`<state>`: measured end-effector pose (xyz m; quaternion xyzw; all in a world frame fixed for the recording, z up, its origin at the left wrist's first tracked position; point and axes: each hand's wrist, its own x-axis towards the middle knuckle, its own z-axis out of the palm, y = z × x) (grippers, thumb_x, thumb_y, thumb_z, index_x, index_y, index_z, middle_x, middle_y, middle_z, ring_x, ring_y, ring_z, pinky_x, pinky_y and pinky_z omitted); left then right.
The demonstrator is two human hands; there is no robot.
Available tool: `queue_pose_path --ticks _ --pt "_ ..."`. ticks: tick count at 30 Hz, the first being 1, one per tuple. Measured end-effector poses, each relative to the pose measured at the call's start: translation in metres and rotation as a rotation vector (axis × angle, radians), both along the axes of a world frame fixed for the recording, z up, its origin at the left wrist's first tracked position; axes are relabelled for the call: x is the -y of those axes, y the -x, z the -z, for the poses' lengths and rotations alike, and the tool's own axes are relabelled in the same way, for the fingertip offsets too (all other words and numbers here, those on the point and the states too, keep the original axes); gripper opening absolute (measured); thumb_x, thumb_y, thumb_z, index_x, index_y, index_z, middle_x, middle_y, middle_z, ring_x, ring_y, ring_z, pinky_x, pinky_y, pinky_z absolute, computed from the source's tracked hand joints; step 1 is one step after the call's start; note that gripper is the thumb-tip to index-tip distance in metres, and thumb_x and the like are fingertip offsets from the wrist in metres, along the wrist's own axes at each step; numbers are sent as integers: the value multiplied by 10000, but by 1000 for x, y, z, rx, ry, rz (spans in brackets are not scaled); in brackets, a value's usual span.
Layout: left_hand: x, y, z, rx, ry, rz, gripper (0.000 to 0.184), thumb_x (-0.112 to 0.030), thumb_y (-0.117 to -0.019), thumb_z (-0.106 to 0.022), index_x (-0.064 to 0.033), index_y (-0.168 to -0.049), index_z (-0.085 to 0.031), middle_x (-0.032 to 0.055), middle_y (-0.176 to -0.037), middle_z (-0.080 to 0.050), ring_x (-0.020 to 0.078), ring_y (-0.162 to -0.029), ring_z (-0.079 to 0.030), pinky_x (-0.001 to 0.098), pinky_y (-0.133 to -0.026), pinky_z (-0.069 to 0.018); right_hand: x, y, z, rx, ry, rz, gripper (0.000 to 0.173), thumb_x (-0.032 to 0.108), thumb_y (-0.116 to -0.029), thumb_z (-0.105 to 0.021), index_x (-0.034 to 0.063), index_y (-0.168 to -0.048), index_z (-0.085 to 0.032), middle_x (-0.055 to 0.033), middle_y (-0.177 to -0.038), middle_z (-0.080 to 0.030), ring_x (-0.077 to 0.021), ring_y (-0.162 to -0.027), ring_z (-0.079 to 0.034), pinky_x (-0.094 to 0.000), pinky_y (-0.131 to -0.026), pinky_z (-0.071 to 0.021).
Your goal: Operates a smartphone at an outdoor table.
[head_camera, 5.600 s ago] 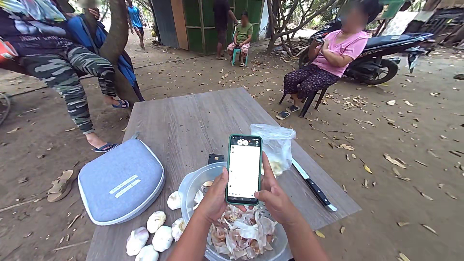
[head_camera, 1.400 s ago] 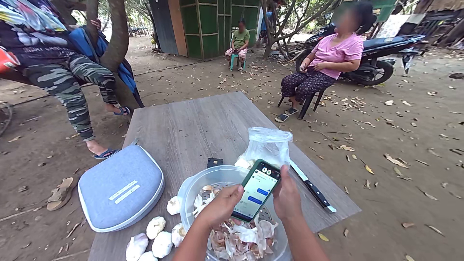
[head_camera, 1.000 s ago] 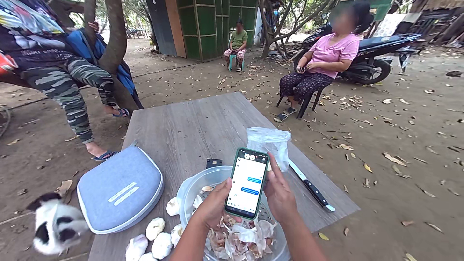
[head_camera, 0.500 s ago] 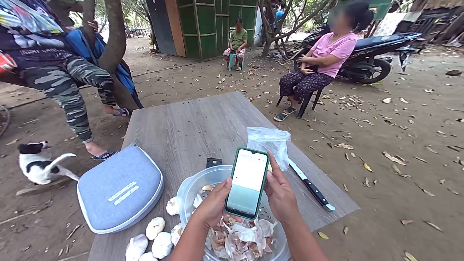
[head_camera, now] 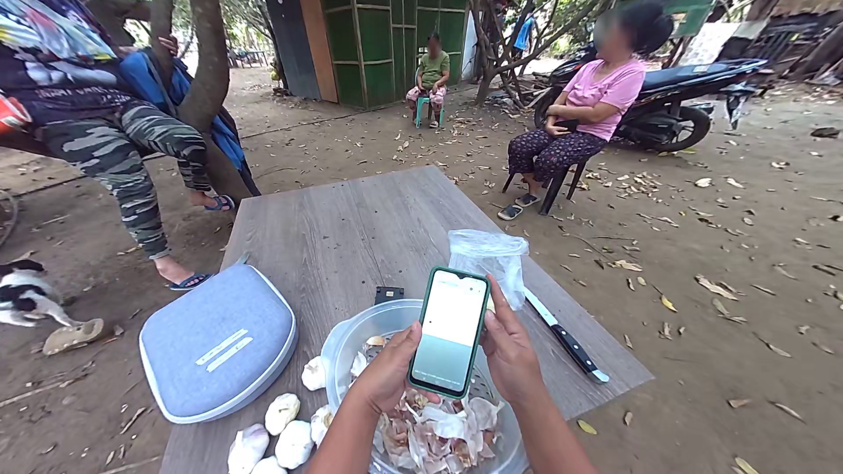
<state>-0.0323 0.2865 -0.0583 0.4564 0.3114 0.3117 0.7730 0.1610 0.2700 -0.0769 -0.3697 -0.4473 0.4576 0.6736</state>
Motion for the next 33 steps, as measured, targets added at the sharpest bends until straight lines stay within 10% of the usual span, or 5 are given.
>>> queue_pose_path --ticks 25,29,33 --pt "-1 0 1 3 1 -1 507 -339 -1116 -129 -85 -1285 -533 90 -1079 -740 209 -906 -750 352 -643 -640 1 0 4 137 -51 -10 614 203 -1046 -404 102 -1627 -231 -58 -1303 -669 -113 -1112 -681 -301 -981 -556" --pt "0 0 1 19 2 3 508 -339 -1112 -121 -85 -1280 -528 89 -1064 -741 205 -891 -751 349 -647 -641 2 4 2 229 -52 -105 1224 388 -803 -810 93 -1628 44 -96 -1360 -603 -134 -1140 -674 -325 -959 -587" --pt "0 1 1 18 -6 3 497 -334 -1109 -133 -80 -1262 -532 78 -1031 -741 194 -866 -748 340 -642 -637 4 11 0 203 38 -109 1449 124 -604 -917 204 -1621 113 -110 -1377 -571 -167 -1123 -692 -338 -917 -621"
